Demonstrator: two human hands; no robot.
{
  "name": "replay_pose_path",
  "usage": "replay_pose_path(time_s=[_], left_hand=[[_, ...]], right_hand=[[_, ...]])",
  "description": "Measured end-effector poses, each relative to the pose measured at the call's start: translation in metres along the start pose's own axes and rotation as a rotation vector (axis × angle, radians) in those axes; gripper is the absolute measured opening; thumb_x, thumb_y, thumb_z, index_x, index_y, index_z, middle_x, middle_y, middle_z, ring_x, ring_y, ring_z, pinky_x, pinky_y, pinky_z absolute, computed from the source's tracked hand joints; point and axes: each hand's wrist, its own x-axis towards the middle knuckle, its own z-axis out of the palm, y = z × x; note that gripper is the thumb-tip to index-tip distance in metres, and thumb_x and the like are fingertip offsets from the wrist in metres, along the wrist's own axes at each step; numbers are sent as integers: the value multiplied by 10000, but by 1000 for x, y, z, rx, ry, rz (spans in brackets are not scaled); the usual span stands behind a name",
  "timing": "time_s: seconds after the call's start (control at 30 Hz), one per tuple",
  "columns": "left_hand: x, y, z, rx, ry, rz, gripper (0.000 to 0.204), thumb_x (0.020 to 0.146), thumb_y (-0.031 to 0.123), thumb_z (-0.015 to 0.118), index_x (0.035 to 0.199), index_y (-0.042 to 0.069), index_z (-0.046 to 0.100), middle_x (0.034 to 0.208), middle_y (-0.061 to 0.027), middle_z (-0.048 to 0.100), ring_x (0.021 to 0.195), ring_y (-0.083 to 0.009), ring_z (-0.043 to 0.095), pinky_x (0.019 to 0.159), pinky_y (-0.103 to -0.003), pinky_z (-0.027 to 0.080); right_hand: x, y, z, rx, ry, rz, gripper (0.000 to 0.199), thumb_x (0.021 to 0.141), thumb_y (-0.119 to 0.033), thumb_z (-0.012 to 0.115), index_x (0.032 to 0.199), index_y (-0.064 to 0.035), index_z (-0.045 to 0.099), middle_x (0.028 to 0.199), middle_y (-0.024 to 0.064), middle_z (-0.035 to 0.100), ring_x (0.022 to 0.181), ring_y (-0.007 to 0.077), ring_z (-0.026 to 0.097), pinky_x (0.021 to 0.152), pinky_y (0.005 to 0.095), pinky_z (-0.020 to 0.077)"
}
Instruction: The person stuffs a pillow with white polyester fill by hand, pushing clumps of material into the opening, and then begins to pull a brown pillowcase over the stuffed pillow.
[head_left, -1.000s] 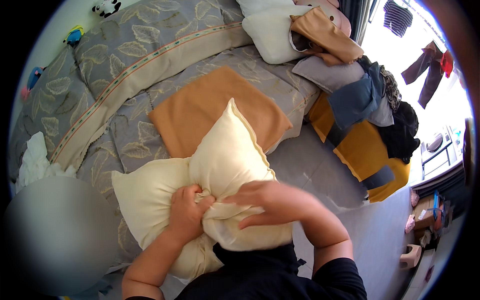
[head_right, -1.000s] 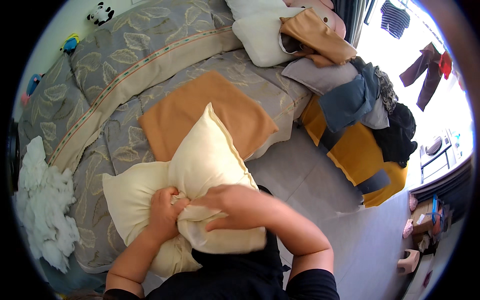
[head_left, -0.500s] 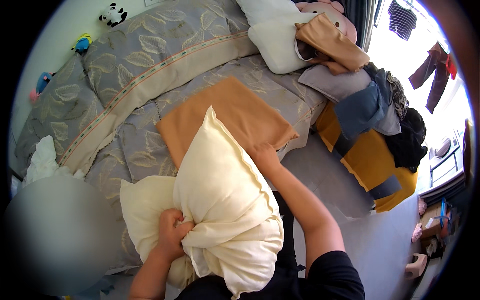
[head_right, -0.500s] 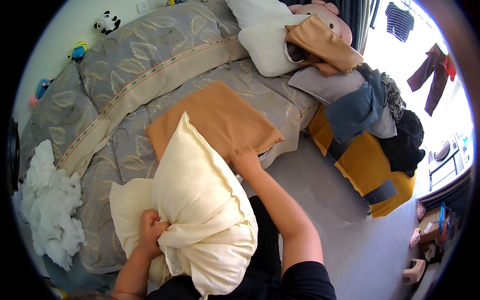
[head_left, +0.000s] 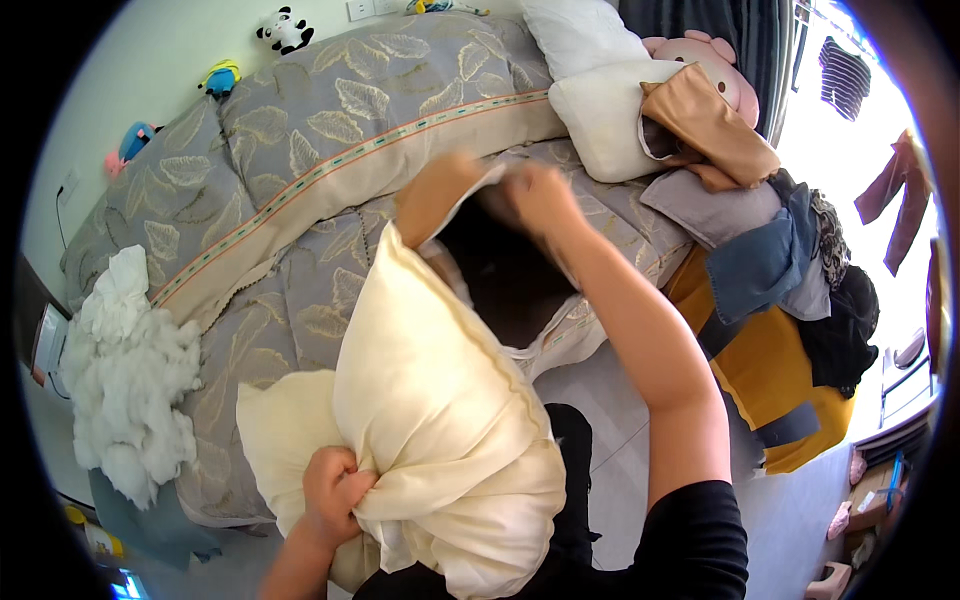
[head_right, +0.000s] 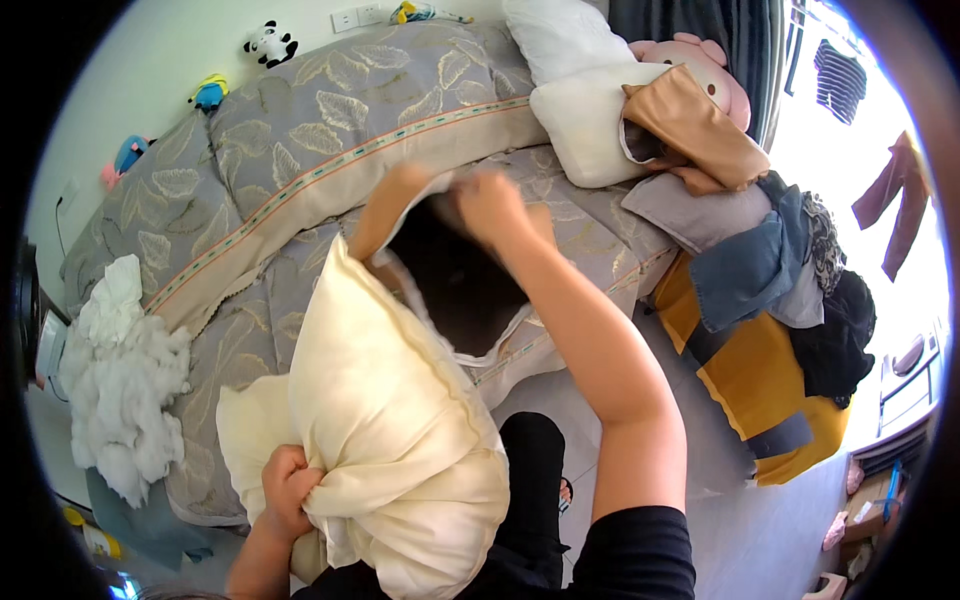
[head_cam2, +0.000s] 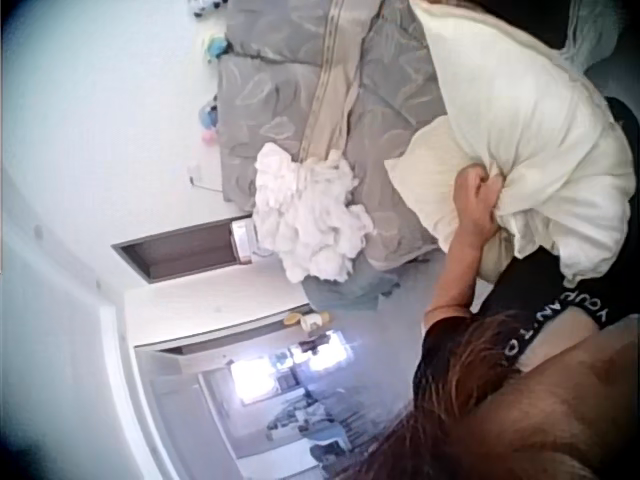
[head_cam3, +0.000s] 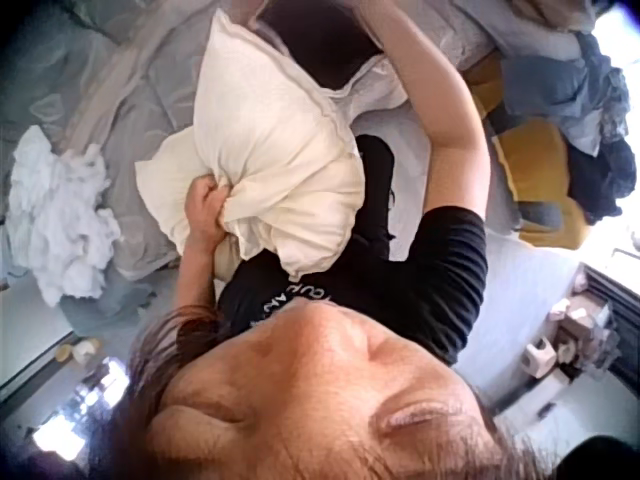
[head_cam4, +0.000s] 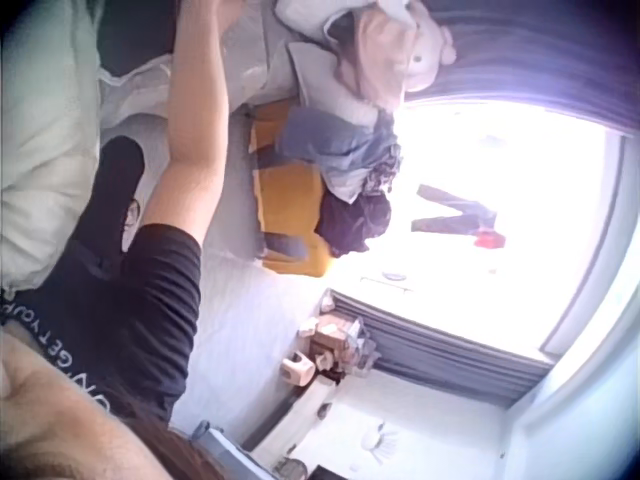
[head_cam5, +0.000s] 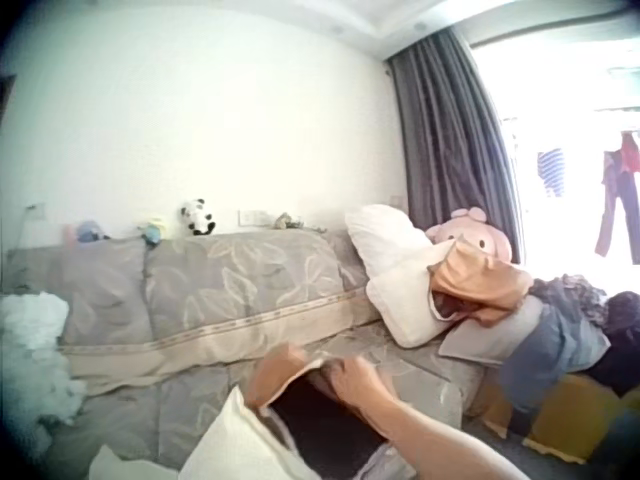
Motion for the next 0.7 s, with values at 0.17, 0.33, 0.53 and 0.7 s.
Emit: replay_pose_path(time_s=[0.17, 0.33, 0.53, 0.7], left_hand=[[50, 4, 15, -136, -124, 182, 274, 587, 210, 719, 821, 117, 612, 751, -64, 483, 638, -244, 506, 559, -358, 405], [83, -2, 26, -201, -342, 167, 245, 663, 212, 702, 871, 107, 623, 806, -75, 523, 721, -284, 545, 641, -382, 448], [97, -21, 33, -155, -270, 69, 349, 670, 210, 701, 988, 103, 604, 931, -105, 511, 870, -298, 526, 762, -379, 440], [95, -34, 43, -182, -199, 12, 403, 667, 216, 717, 1031, 90, 597, 970, -116, 501, 914, -307, 504, 793, -377, 427]], right_hand=[[-68, 47, 54, 286, -152, 147, 175, 756, -151, 707, 826, -1, 652, 727, 81, 652, 639, 163, 594, 585, 287, 462], [-54, 27, 45, 516, -4, 294, 121, 800, -105, 661, 842, 6, 639, 723, 45, 619, 665, 103, 552, 580, 261, 443], [-68, -8, 24, 529, 92, 148, 148, 747, -105, 695, 821, 11, 640, 701, 60, 635, 640, 126, 571, 583, 267, 449], [-103, -7, 4, 223, -12, 8, 136, 743, -81, 681, 852, -11, 640, 700, 100, 633, 613, 151, 571, 580, 274, 455]])
